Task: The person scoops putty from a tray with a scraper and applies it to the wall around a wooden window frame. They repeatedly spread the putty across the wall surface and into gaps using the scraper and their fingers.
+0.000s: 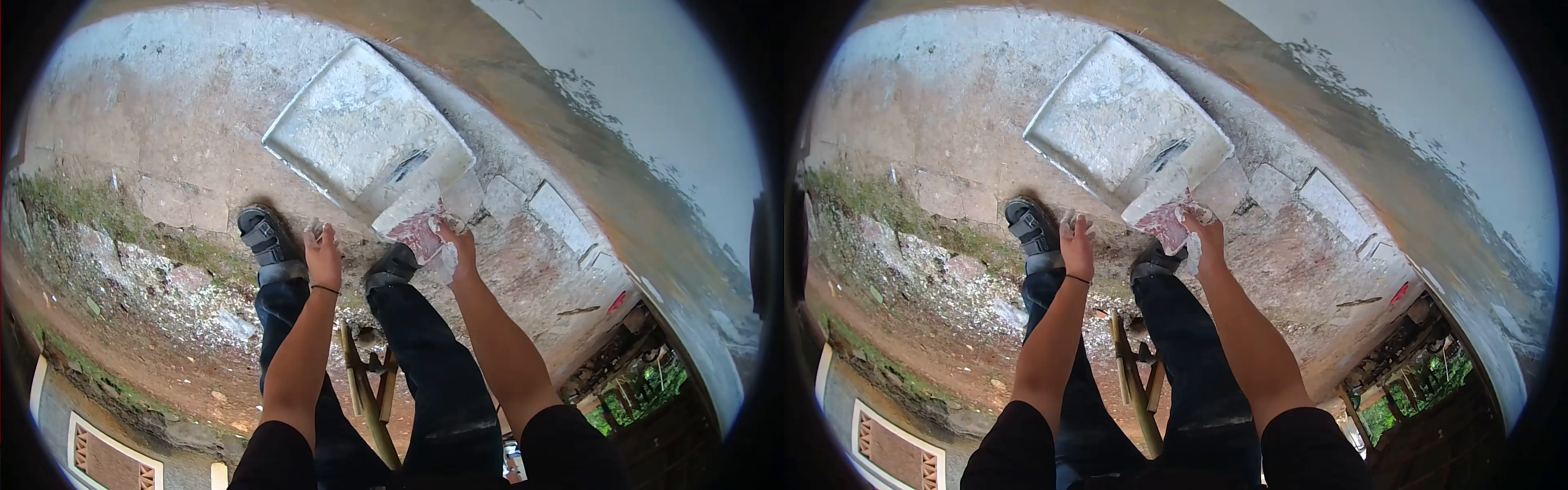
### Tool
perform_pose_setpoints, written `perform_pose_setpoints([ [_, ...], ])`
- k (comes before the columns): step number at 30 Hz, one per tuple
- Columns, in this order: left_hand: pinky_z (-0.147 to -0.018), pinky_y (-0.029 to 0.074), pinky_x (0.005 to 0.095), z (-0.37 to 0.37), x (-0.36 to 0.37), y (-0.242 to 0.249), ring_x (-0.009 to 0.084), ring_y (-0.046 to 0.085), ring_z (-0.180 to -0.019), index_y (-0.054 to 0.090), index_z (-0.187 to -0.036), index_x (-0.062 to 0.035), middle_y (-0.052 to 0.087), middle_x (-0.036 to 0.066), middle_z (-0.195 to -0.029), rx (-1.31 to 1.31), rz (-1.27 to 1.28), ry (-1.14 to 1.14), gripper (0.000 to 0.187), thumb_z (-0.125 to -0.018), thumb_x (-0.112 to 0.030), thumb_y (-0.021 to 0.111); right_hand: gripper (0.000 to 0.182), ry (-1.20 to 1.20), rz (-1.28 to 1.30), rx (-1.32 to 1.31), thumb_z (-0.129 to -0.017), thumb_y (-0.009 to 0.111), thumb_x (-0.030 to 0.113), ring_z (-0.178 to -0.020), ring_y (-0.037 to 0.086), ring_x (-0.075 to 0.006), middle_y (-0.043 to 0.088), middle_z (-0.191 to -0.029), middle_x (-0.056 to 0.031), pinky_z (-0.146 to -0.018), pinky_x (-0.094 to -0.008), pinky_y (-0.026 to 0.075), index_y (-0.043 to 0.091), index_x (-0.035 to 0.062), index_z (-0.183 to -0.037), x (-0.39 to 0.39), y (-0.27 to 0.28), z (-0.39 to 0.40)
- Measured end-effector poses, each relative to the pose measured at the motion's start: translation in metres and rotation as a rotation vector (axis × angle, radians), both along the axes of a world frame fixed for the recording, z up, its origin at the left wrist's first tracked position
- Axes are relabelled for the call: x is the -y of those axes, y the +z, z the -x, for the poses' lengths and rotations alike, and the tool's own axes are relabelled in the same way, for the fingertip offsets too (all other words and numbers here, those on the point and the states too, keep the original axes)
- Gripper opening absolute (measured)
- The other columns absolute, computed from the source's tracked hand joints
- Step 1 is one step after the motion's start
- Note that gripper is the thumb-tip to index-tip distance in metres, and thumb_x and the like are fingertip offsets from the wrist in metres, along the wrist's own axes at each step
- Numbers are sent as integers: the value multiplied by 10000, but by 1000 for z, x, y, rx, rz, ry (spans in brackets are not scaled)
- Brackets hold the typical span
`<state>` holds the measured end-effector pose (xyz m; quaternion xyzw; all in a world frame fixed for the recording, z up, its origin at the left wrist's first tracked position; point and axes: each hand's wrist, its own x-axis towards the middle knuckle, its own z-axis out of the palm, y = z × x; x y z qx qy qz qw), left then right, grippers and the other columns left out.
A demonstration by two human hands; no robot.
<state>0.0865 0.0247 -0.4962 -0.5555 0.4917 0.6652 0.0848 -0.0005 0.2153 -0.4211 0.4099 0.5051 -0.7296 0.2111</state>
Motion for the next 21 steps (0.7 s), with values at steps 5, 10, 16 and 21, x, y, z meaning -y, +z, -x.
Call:
perform_pose_setpoints([
  [5, -772, 438, 294, 34, -19, 186, 169, 548, -910, 443, -1091, 29, 550, 91, -1000, -278, -156, -98, 288, -888, -175, 459, 330, -19, 124, -96, -750, 592, 40, -791, 587, -180, 576, -938, -110, -703, -310, 486, 507, -32, -1060, -21, 171, 11],
  [10, -865, 399, 290, 97, -57, 439, 151, 530, -943, 467, -1110, 31, 557, 97, -1028, -709, -311, -213, 274, -896, -132, 410, 364, -117, 205, -300, -766, 564, 8, -844, 588, -224, 565, -986, -139, -753, -364, 499, 461, -45, -1111, -48, 383, 21],
  [16, -898, 372, 360, 83, -101, 648, 217, 499, -1008, 424, -1114, 37, 514, 160, -1075, -1109, -503, -357, 301, -874, -144, 443, 405, -269, 469, -753, -761, 550, 2, -922, 578, -276, 549, -1037, -177, -805, -396, 483, 427, -48, -1144, -94, 591, -15],
  [21, -812, 427, 417, 52, -116, 730, 286, 514, -981, 402, -1121, 47, 498, 180, -1077, -1263, -655, -579, 342, -865, -176, 444, 408, -448, 394, -976, -737, 566, 24, -920, 580, -270, 558, -1034, -168, -804, -390, 485, 454, -41, -1124, -113, 692, -65],
])
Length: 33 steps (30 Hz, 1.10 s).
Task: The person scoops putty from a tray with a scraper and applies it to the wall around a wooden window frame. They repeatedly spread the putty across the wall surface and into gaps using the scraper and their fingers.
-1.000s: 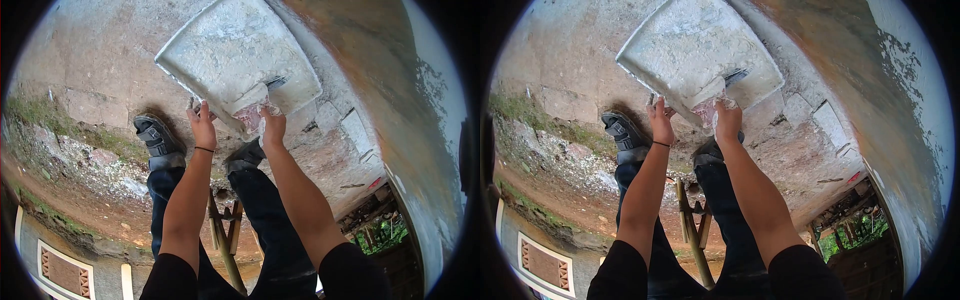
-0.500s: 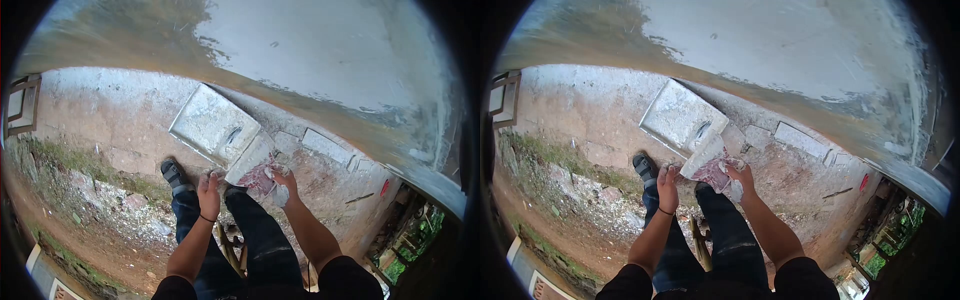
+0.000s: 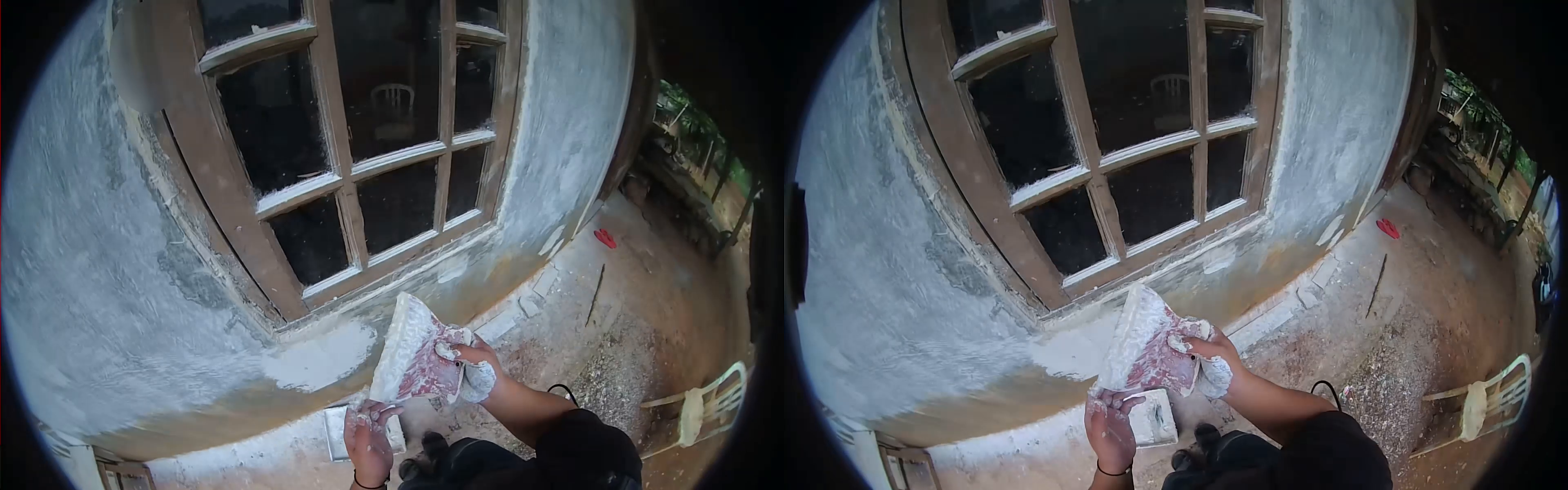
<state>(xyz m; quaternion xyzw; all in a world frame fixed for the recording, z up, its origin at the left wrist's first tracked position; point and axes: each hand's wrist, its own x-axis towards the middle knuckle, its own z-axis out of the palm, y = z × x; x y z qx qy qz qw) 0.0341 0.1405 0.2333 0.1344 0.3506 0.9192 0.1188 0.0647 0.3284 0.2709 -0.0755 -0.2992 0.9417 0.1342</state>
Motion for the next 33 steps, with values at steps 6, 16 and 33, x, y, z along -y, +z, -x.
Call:
perform_pose_setpoints([
  [6, -767, 452, 417, -38, -1, 51, 352, 553, -902, 424, -1065, 22, 531, 195, -989, 28, 78, -247, 371, -854, -282, 442, 374, -174, -18, -59, -747, 559, 58, -886, 589, -246, 571, -999, -152, -781, -357, 492, 474, -48, -1096, 3, 75, -63],
  [16, -778, 441, 403, -62, -9, 64, 341, 558, -913, 440, -1060, 47, 537, 210, -1012, 26, 206, -546, 283, -891, -171, 376, 299, -536, -87, 2, -744, 538, 29, -812, 605, -234, 597, -910, -148, -728, -349, 506, 520, -69, -1025, -36, 103, -151],
  [33, -748, 438, 357, -57, -273, 39, 263, 570, -853, 430, -1092, 8, 554, 156, -954, 225, 279, -315, 311, -870, -208, 403, 372, -452, -75, 8, -739, 559, 59, -871, 583, -244, 560, -1004, -156, -742, -343, 500, 474, -71, -1076, -349, 63, -127],
])
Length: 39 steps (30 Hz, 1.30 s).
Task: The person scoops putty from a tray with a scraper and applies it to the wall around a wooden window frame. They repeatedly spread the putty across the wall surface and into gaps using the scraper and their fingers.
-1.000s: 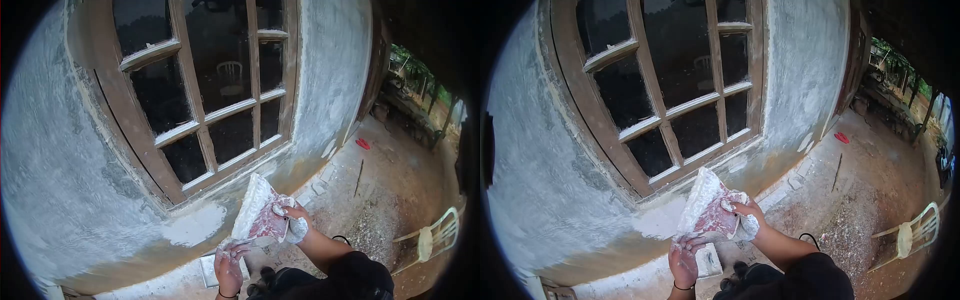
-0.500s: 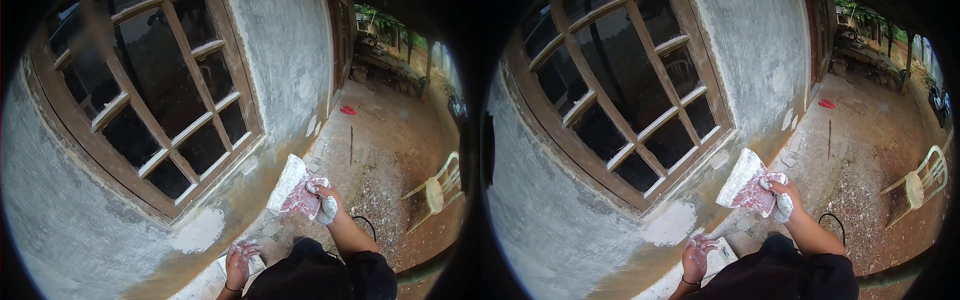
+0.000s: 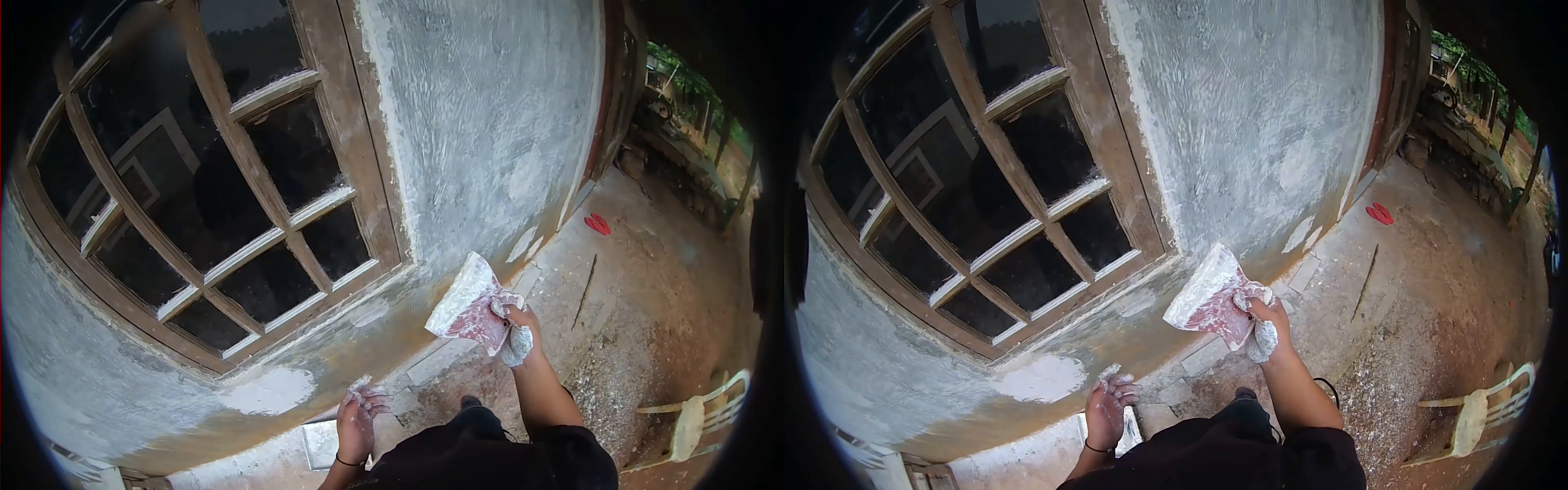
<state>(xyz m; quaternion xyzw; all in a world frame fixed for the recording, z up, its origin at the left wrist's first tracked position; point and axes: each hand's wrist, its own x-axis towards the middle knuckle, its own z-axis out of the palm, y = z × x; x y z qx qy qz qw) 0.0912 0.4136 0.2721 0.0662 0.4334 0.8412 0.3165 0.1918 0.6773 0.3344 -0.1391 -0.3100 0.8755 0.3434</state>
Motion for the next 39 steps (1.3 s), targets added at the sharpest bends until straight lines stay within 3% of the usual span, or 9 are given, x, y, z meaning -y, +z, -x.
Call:
perform_pose_setpoints([
  [13, -744, 441, 360, 22, -161, 72, 286, 551, -927, 417, -1165, -10, 541, 152, -1011, -196, 3, 106, 479, -844, -361, 469, 445, 342, -270, 166, -683, 561, -34, -910, 578, -266, 562, -1027, -157, -807, -362, 465, 454, -50, -1115, -145, 39, 64],
  [18, -753, 436, 364, 57, -190, 84, 298, 538, -952, 423, -1148, -3, 529, 157, -1037, -301, -101, 117, 458, -846, -345, 469, 330, 249, -762, 61, -737, 589, -33, -874, 566, -150, 599, -955, -103, -782, -276, 440, 506, -48, -1056, -162, 85, 85],
  [23, -779, 419, 359, 100, -212, 91, 306, 533, -977, 405, -1151, 16, 506, 188, -1095, -326, -170, 10, 396, -879, -272, 427, 274, 165, -1011, 111, -732, 594, -26, -866, 570, -160, 606, -919, -116, -771, -283, 439, 541, -44, -1000, -193, 127, 101],
  [25, -746, 434, 348, 113, -218, 92, 305, 545, -959, 429, -1129, 10, 523, 172, -1066, -326, -102, -32, 436, -853, -326, 462, 215, -20, -1446, 103, -706, 596, -20, -856, 582, -228, 600, -899, -161, -750, -304, 442, 573, -37, -919, -200, 143, 110],
  [27, -749, 428, 352, 128, -224, 93, 313, 542, -969, 436, -1130, 9, 527, 171, -1060, -367, -97, -37, 415, -859, -305, 455, 224, -135, -1552, 56, -636, 617, -9, -865, 583, -302, 593, -897, -186, -733, -351, 452, 587, -32, -857, -208, 155, 124],
  [29, -762, 420, 360, 136, -229, 95, 319, 539, -971, 444, -1135, -1, 529, 167, -1060, -412, -94, -19, 389, -868, -284, 441, 306, -373, -2192, -101, -566, 649, 12, -877, 586, -318, 596, -934, -186, -734, -390, 460, 586, -20, -864, -231, 160, 137],
  [31, -769, 414, 368, 138, -234, 101, 319, 537, -967, 447, -1143, -15, 531, 159, -1056, -444, -121, 10, 370, -875, -270, 430, 313, -449, -2185, -299, -556, 649, 51, -887, 593, -300, 608, -963, -155, -741, -420, 464, 608, 50, -867, -236, 170, 158],
  [34, -787, 409, 334, 135, -243, 94, 260, 522, -998, 411, -1156, 22, 530, 165, -1070, -574, -101, 159, 395, -893, -272, 426, 178, -847, -2557, -433, -725, 587, 186, -875, 598, -202, 631, -958, -14, -817, -393, 439, 638, 222, -892, -239, 185, 183],
  [39, -740, 425, 365, 122, -269, 88, 294, 530, -961, 409, -1168, 10, 528, 149, -1029, -495, -79, 452, 454, -856, -314, 467, 182, -1106, -2532, -706, -795, 539, 327, -946, 556, -174, 618, -968, 40, -928, -402, 349, 637, 250, -927, -271, 186, 228],
])
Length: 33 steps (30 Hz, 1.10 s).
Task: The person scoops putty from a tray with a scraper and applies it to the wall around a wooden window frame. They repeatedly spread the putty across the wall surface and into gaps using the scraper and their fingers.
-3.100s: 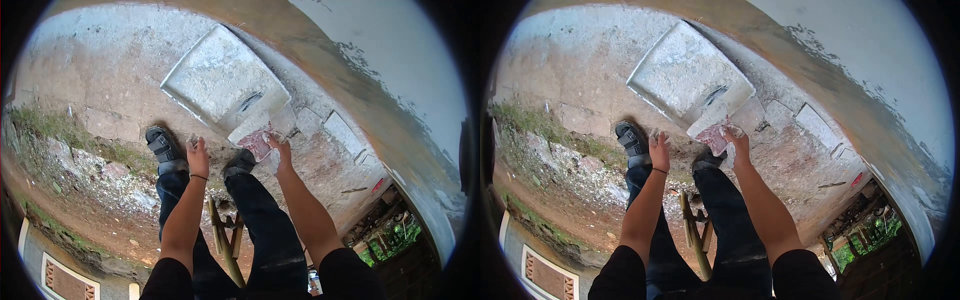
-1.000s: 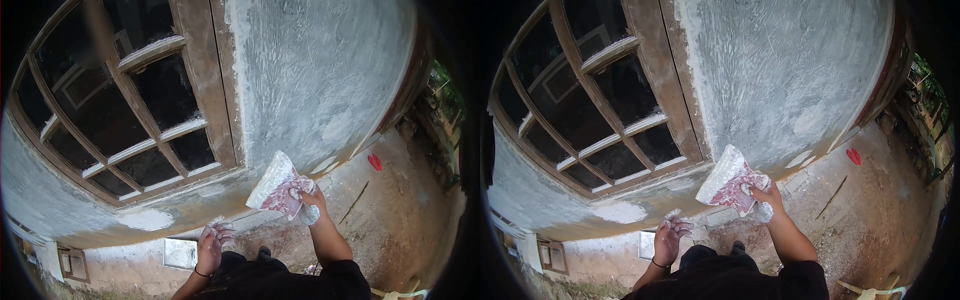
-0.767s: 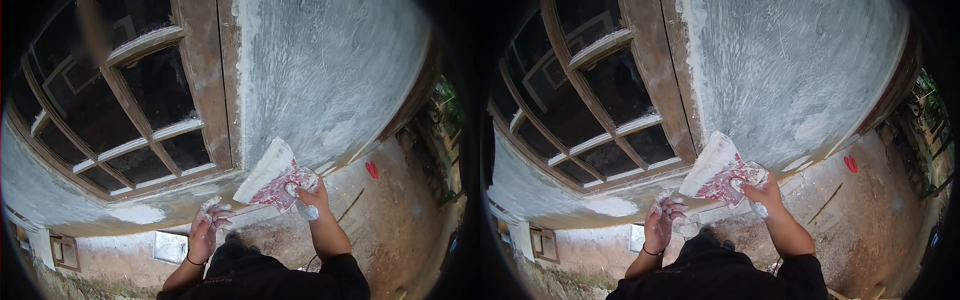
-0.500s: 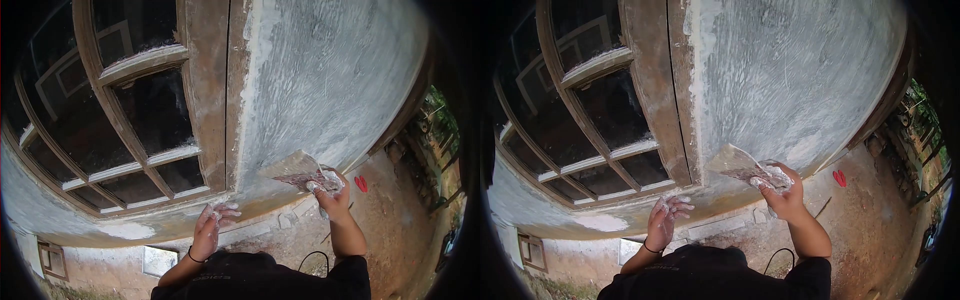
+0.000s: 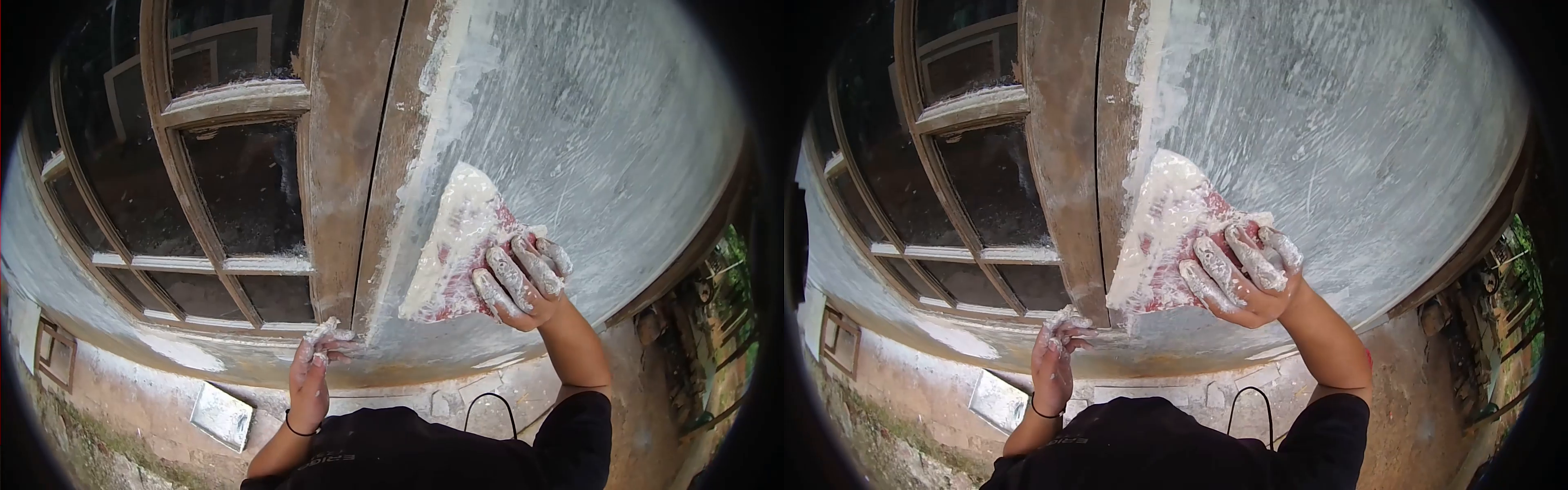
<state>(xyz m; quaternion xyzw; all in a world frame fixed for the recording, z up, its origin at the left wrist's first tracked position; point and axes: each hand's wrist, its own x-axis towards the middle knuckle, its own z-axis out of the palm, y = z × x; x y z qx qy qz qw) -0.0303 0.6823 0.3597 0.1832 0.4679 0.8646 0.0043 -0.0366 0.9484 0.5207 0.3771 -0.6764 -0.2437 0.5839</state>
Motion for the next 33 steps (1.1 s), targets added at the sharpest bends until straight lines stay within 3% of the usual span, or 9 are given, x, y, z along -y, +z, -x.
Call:
perform_pose_setpoints([
  [6, -755, 422, 364, -8, -32, 2, 269, 526, -950, 415, -1172, 24, 517, 129, -1037, -67, 25, 129, 452, -853, -294, 464, 204, 66, -86, -147, -800, 529, 315, -996, 534, -174, 584, -1018, 67, -916, -400, 378, 629, 260, -969, -14, 18, 28],
  [8, -782, 416, 327, -11, -37, 3, 227, 523, -947, 400, -1188, 44, 529, 147, -1057, -195, 44, 150, 398, -884, -212, 409, 218, 64, -121, -154, -791, 526, 293, -987, 544, -170, 558, -1035, 79, -914, -395, 390, 626, 266, -984, -15, 23, 30],
  [14, -763, 418, 347, -20, -30, 4, 239, 518, -939, 396, -1199, 47, 503, 134, -1048, -131, 127, 228, 476, -857, -281, 439, 252, 41, -175, -271, -773, 529, 285, -1002, 542, -165, 498, -1122, 69, -919, -373, 390, 622, 274, -1007, -13, 37, 42],
  [21, -776, 413, 340, -30, -12, 3, 222, 511, -904, 400, -1191, 52, 505, 134, -1027, -145, 158, 254, 469, -862, -280, 431, 296, 2, -264, -184, -744, 562, 267, -1033, 525, -186, 507, -1100, 39, -876, -379, 409, 633, 223, -1028, -19, 44, 50],
  [22, -785, 411, 321, -32, -9, 1, 204, 512, -899, 414, -1179, 60, 523, 134, -1023, -154, 165, 272, 423, -865, -224, 419, 296, 1, -265, -185, -744, 562, 267, -1033, 525, -186, 507, -1100, 39, -876, -379, 409, 633, 223, -1028, -19, 46, 51],
  [25, -795, 407, 300, -36, -6, -2, 186, 514, -892, 431, -1165, 67, 543, 135, -1014, -143, 159, 286, 381, -868, -171, 408, 183, 28, -251, -148, -698, 558, 179, -1029, 533, -218, 567, -1083, 49, -923, -387, 354, 677, 189, -836, -19, 47, 52],
  [33, -800, 401, 296, -42, -2, 0, 181, 515, -902, 432, -1152, 65, 549, 140, -1017, -124, 153, 243, 386, -878, -206, 416, 133, 30, -271, -140, -693, 599, 189, -1033, 538, -239, 572, -1084, 10, -943, -404, 336, 664, 171, -807, -19, 45, 57],
])
